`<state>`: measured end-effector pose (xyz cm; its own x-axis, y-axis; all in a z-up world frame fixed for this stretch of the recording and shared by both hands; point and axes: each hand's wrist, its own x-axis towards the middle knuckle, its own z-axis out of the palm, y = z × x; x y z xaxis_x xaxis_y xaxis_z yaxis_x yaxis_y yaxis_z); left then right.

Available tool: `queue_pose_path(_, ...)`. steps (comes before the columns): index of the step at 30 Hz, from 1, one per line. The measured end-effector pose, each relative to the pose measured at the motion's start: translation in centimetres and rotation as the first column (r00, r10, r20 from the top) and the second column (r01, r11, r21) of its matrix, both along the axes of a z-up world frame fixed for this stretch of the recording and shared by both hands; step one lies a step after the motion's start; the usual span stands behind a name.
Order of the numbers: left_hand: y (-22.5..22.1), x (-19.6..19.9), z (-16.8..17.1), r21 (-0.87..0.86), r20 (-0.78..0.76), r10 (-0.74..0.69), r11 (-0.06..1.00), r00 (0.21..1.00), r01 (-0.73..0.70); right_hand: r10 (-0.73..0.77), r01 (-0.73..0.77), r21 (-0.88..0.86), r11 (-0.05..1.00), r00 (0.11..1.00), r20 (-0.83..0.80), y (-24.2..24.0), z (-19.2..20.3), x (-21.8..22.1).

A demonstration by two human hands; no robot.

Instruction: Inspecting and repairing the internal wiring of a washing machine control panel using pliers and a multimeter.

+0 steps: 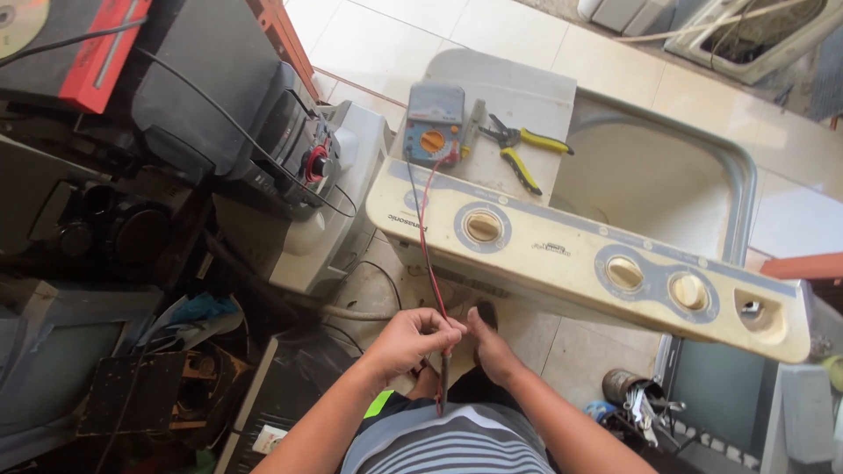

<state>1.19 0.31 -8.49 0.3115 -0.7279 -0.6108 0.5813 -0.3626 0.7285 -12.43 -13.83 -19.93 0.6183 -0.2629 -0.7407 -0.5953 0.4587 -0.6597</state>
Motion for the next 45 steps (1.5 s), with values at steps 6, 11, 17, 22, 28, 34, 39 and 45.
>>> queue_pose_path(6,1.9,0.5,-0.8,-0.034,0.072,0.098,0.995,0.993,-0.095,0.323,-0.242,-0.298,0.923,0.909,0.262,-3.1,-0.2,-3.8)
queue_pose_path(11,4.0,1.6,-0.8,-0.03,0.087,0.163,0.986,0.983,-0.161,0.347,-0.388,-0.645,0.658,0.917,-0.197,-5.1,-1.4,-8.3)
queue_pose_path(17,4.6,1.5,1.8,-0.02,0.195,0.107,0.994,0.975,-0.106,0.154,-0.379,-0.607,0.699,0.908,-0.389,-6.0,-2.7,-15.9)
queue_pose_path(22,4.2,1.9,1.4,-0.098,0.213,0.214,0.976,0.953,-0.197,0.219,-0.392,-0.584,0.711,0.912,-0.346,-6.2,-1.2,-17.7)
queue_pose_path(28,5.4,4.4,1.8,-0.196,0.143,0.382,0.915,0.913,-0.352,0.189,-0.632,-0.514,0.581,0.718,-0.67,-9.7,0.0,-24.1)
queue_pose_path(34,6.2,5.4,1.5,-0.176,0.145,0.279,0.952,0.949,-0.252,-0.449,-0.349,-0.684,0.64,0.553,-0.702,-12.1,-1.1,-32.9)
queue_pose_path(39,6.0,3.8,0.8,-0.108,0.135,0.308,0.949,0.942,-0.295,-0.71,-0.127,-0.957,0.262,0.646,-0.281,-12.3,0.7,-33.6)
queue_pose_path(45,6.4,2.2,1.3,-0.06,0.19,0.37,0.929,0.909,-0.365,-0.152,0.216,-0.966,0.14,0.969,0.195,-5.9,14.1,-17.9)
